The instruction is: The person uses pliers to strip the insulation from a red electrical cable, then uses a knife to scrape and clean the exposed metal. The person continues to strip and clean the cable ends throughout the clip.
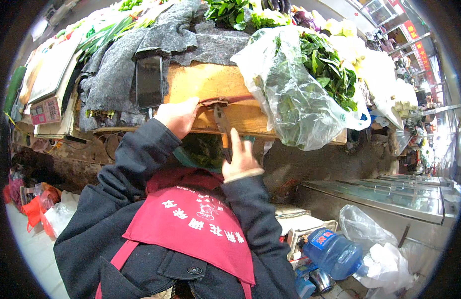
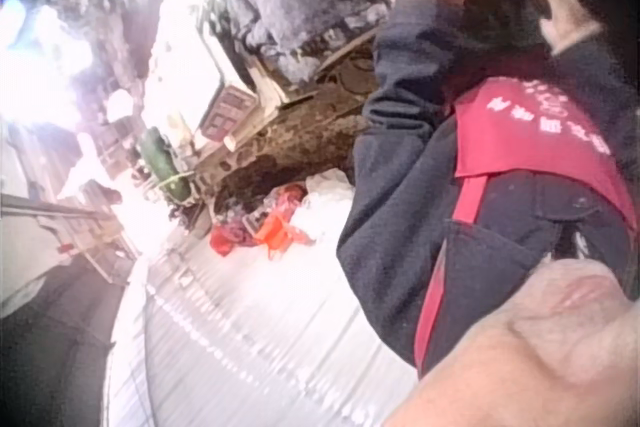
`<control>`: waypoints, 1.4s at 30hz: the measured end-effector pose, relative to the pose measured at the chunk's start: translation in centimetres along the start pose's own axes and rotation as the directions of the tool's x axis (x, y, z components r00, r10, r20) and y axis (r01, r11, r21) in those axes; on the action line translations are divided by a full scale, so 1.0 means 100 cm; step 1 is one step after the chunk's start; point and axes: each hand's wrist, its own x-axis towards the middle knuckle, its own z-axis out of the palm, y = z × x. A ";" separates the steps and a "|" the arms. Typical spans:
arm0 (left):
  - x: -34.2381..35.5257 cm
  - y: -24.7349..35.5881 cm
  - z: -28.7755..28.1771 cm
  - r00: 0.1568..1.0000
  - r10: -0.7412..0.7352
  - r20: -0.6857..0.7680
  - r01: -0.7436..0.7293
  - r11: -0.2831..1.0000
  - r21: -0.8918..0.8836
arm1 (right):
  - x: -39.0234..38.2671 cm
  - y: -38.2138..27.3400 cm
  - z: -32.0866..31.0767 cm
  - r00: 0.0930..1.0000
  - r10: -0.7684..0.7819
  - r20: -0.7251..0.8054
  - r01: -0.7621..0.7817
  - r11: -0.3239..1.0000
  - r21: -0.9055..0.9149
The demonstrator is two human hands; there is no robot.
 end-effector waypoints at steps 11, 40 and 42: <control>0.002 0.001 -0.004 0.998 -0.030 0.049 0.031 0.999 -0.009 | -0.018 0.002 -0.009 0.723 0.225 -0.653 0.169 0.859 0.483; 0.000 0.003 0.001 1.000 -0.027 -0.013 0.027 1.000 0.014 | 0.001 -0.014 0.000 0.998 0.044 -0.037 -0.041 0.996 0.083; -0.002 0.003 0.001 0.988 0.041 -0.149 -0.039 0.999 0.017 | 0.004 -0.010 -0.006 0.936 -0.150 -0.318 0.179 0.982 0.063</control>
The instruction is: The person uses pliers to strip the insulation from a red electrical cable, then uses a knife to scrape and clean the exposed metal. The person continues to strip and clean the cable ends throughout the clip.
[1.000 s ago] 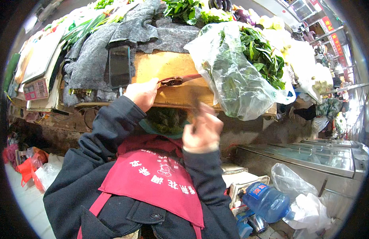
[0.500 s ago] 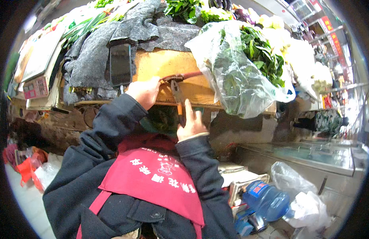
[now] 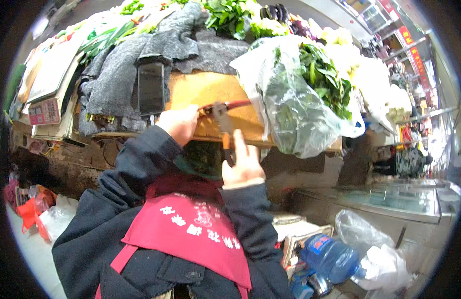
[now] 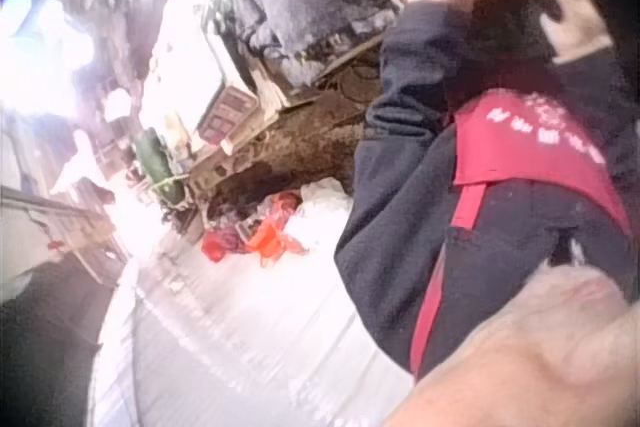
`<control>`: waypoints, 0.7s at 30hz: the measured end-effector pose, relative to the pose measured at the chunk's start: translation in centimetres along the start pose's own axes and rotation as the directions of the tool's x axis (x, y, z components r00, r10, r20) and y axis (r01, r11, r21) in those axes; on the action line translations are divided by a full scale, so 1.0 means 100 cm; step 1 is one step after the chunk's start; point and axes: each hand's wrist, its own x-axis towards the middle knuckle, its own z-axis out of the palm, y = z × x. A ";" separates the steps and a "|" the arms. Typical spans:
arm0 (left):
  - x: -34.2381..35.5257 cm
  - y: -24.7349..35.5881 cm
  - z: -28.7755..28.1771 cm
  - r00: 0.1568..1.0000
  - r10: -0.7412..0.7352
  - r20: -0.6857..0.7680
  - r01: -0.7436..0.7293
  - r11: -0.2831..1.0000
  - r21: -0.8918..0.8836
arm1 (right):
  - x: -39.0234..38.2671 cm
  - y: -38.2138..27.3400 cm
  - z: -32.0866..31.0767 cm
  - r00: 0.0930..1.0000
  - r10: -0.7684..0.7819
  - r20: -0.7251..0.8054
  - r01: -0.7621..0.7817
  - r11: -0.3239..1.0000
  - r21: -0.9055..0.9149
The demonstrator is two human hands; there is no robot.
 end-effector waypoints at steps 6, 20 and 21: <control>0.003 -0.001 0.001 0.981 -0.108 0.161 0.111 0.994 -0.011 | -0.023 0.009 -0.042 0.718 0.304 -0.626 0.079 0.859 0.506; 0.006 0.001 -0.004 0.974 -0.119 0.195 0.123 0.992 -0.010 | -0.029 0.011 -0.028 0.720 0.298 -0.627 0.067 0.869 0.490; 0.006 0.001 -0.005 0.972 -0.119 0.205 0.123 0.992 -0.006 | -0.025 0.007 -0.016 0.841 0.137 -0.523 0.068 0.933 0.354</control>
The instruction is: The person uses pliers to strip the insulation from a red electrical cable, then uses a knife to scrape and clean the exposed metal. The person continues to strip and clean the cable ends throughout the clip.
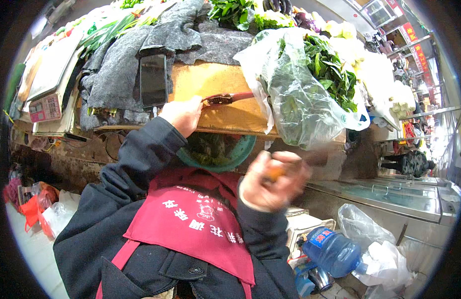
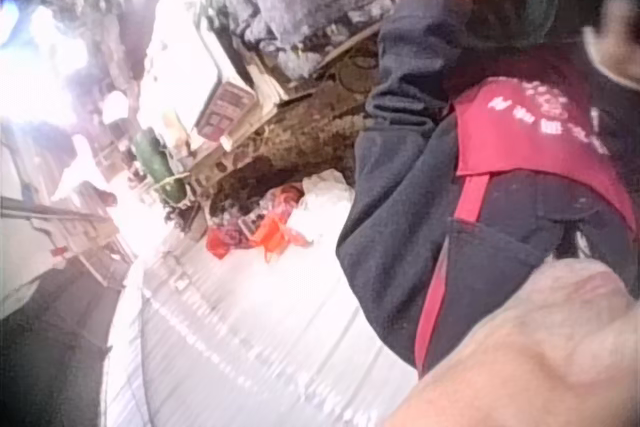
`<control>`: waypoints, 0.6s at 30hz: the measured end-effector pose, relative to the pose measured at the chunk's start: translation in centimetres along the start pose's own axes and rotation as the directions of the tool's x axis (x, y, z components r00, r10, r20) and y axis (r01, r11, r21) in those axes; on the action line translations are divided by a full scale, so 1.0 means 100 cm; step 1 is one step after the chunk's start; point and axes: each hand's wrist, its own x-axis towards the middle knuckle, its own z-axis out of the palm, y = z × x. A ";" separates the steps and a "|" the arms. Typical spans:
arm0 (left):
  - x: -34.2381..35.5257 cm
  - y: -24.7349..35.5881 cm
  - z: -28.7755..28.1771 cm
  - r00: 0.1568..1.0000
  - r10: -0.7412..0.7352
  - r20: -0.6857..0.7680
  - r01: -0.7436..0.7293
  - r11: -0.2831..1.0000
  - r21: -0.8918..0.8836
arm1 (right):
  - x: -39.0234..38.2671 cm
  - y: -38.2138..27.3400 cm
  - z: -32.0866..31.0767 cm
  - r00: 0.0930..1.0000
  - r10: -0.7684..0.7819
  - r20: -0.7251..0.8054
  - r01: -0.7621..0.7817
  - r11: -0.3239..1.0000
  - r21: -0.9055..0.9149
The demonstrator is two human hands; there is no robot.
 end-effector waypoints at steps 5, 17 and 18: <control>0.004 0.002 -0.003 1.000 0.023 0.004 -0.023 0.999 0.034 | 0.004 0.002 0.026 0.843 0.043 0.535 0.167 0.926 -0.338; -0.002 0.000 -0.001 0.997 0.076 -0.031 -0.076 0.997 0.009 | -0.002 -0.005 0.024 0.753 0.194 0.629 0.067 0.928 -0.366; 0.000 -0.001 -0.001 0.990 0.087 -0.111 -0.088 0.996 0.002 | 0.003 -0.005 0.024 0.784 0.138 0.605 0.091 0.939 -0.333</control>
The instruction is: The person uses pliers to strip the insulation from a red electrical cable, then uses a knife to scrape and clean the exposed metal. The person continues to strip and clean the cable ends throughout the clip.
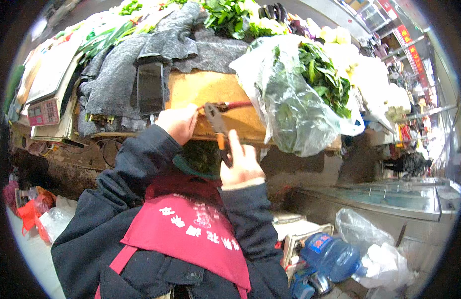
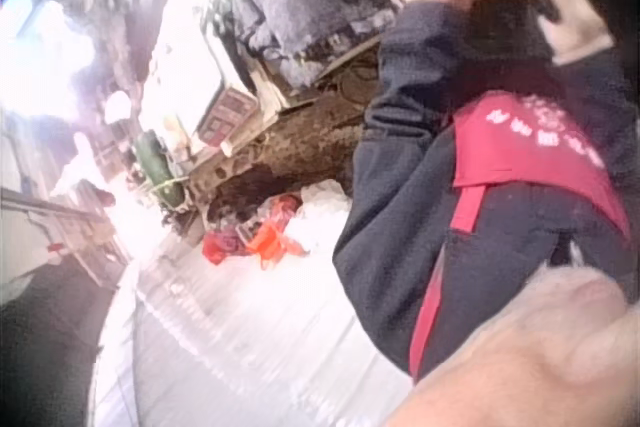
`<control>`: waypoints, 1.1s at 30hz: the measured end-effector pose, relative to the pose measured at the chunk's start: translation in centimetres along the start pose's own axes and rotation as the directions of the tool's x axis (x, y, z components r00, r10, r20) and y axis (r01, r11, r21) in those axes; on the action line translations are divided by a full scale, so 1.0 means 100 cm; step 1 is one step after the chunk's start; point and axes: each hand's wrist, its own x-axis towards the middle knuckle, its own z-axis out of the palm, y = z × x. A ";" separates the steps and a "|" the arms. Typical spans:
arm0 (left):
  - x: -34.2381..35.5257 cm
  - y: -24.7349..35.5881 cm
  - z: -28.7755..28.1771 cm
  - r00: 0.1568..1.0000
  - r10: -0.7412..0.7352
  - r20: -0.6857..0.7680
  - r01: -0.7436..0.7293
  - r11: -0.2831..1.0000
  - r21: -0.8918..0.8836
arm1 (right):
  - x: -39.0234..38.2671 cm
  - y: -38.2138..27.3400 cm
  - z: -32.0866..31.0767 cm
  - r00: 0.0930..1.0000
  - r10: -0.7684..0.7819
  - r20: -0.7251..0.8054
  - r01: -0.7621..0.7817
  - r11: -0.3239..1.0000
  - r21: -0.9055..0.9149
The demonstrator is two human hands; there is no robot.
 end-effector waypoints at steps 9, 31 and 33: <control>0.001 0.002 -0.001 0.994 -0.064 0.090 0.064 0.998 0.008 | -0.012 0.014 -0.004 0.818 0.071 -0.571 0.185 0.907 0.378; -0.056 0.004 -0.012 0.810 -0.420 0.410 0.553 0.313 -0.773 | 0.063 0.062 0.050 0.930 -0.247 -0.272 0.319 0.910 0.264; -0.059 0.006 -0.008 0.814 -0.449 0.369 0.529 0.312 -0.789 | 0.075 0.057 0.051 0.933 -0.281 -0.224 0.343 0.883 0.320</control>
